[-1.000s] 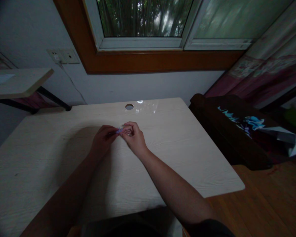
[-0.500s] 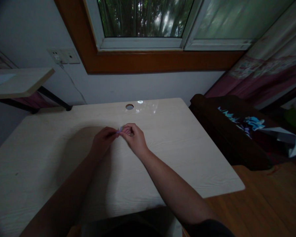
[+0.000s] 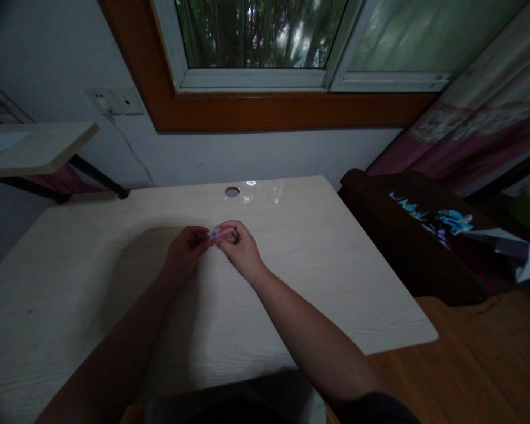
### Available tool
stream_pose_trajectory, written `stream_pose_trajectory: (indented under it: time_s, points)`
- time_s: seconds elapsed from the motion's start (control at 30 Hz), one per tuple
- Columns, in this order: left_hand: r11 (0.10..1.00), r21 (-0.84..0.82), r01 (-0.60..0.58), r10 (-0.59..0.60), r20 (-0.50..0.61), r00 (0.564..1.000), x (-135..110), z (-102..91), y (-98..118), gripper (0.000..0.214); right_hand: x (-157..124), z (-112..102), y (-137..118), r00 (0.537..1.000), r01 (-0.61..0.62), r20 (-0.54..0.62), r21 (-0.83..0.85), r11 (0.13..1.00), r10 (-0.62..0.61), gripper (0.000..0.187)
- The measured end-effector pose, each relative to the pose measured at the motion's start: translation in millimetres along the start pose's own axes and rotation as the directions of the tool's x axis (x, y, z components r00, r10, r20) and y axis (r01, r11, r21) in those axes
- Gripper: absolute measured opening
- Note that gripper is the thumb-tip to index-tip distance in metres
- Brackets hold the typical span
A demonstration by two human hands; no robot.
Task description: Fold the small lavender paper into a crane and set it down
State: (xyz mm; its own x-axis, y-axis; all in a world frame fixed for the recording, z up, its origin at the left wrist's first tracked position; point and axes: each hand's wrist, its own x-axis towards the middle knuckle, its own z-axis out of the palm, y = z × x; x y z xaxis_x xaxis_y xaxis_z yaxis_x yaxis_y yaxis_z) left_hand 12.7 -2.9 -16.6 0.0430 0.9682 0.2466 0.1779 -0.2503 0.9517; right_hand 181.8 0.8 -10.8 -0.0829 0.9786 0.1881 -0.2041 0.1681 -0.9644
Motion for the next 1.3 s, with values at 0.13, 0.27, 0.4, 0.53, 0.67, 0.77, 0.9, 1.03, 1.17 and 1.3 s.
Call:
stream_pose_trajectory:
  time_s: [0.13, 0.27, 0.4, 0.53, 0.67, 0.77, 0.9, 1.03, 1.17, 1.3]
  points:
    - [1.000, -0.013, -0.010, 0.010, -0.010, 1.000, 0.1, -0.7, -1.4, 0.031, 1.2, 0.8, 0.0, 1.000, -0.028, 0.008, 0.044, 0.999, 0.027, 0.034]
    - [1.000, 0.011, -0.003, 0.003, -0.004, 1.000, 0.0, -1.4, 1.3, 0.028, 0.4, 0.5, 1.0, 0.999, -0.035, 0.034, 0.027, 0.999, 0.034, 0.035]
    - [1.000, 0.002, 0.009, -0.009, 0.009, 1.000, -1.0, -1.4, 6.0, 0.028, -0.3, -0.1, 1.4, 0.999, -0.038, 0.037, 0.016, 0.999, 0.038, 0.035]
    - [1.000, -0.005, 0.018, -0.018, 0.003, 1.000, -2.2, -0.7, 7.5, 0.028, 0.9, -0.5, 2.9, 0.998, -0.054, 0.020, 0.032, 0.998, 0.053, 0.037]
    - [0.999, -0.043, 0.030, -0.029, 0.012, 0.999, -2.7, 0.0, 4.0, 0.028, 1.9, -0.5, 4.8, 0.998, -0.067, 0.018, 0.089, 0.994, 0.066, 0.038]
    - [0.994, -0.097, 0.056, -0.055, 0.016, 0.998, -2.5, 0.1, 0.3, 0.027, 1.8, -0.2, 5.3, 0.997, -0.076, 0.026, 0.103, 0.992, 0.074, 0.039]
    - [0.992, -0.110, 0.060, -0.061, -0.007, 0.998, -1.5, -0.8, -1.7, 0.028, 2.1, 0.3, 4.8, 0.995, -0.103, 0.009, 0.114, 0.988, 0.103, 0.039]
    - [0.992, -0.120, 0.044, -0.047, -0.022, 0.999, 0.7, -1.6, 1.3, 0.026, 2.8, 0.0, 5.3, 0.990, -0.136, 0.002, 0.166, 0.977, 0.138, 0.037]
    - [0.984, -0.171, 0.053, -0.052, 0.009, 0.999, 3.0, -0.5, 5.3, 0.031, 3.2, -0.5, 6.8, 0.991, -0.127, -0.010, 0.210, 0.969, 0.132, 0.036]
    - [0.979, -0.188, 0.075, -0.070, 0.033, 0.997, 3.7, 0.8, 6.9, 0.033, 2.6, -0.2, 6.1, 0.994, -0.105, -0.023, 0.191, 0.976, 0.111, 0.037]
